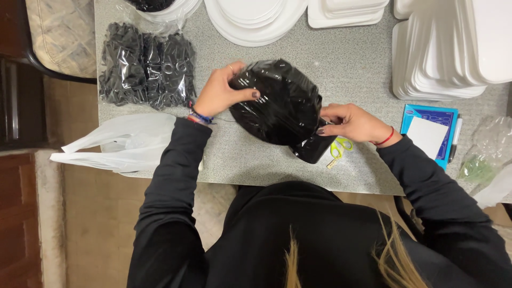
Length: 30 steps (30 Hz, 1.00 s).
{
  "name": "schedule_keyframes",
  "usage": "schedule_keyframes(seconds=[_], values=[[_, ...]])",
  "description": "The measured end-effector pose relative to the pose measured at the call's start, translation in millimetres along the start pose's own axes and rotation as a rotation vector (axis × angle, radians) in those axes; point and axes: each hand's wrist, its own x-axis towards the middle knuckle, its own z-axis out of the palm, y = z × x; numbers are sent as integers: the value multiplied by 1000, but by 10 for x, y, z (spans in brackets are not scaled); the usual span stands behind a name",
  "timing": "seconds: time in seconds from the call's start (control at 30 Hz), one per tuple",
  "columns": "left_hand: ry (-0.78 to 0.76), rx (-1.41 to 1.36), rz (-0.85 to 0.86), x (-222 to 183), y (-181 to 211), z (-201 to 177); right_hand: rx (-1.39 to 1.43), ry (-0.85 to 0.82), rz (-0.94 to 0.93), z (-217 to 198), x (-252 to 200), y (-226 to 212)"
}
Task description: Packaging various products, including wrapping a round object with film and labeling it.
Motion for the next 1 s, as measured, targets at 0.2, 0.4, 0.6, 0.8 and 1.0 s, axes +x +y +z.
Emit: schedule_keyframes(seconds=[0.2,0.4,0.6,0.8,1.0], values=[[141,-222,-218,125,-52,55,283,16,104,-6,-66,-44],[247,-446,-413,114,-85,9,428,17,14,25,-162,81],[220,-510,-504,99,-51,-174,393,8,-175,52,-275,7],[86,-457,-246,19,29,-311,88,150,-37,44,-283,-220],[-172,-168,-50,26,295,-222,-457,527,-106,33,-91,352]])
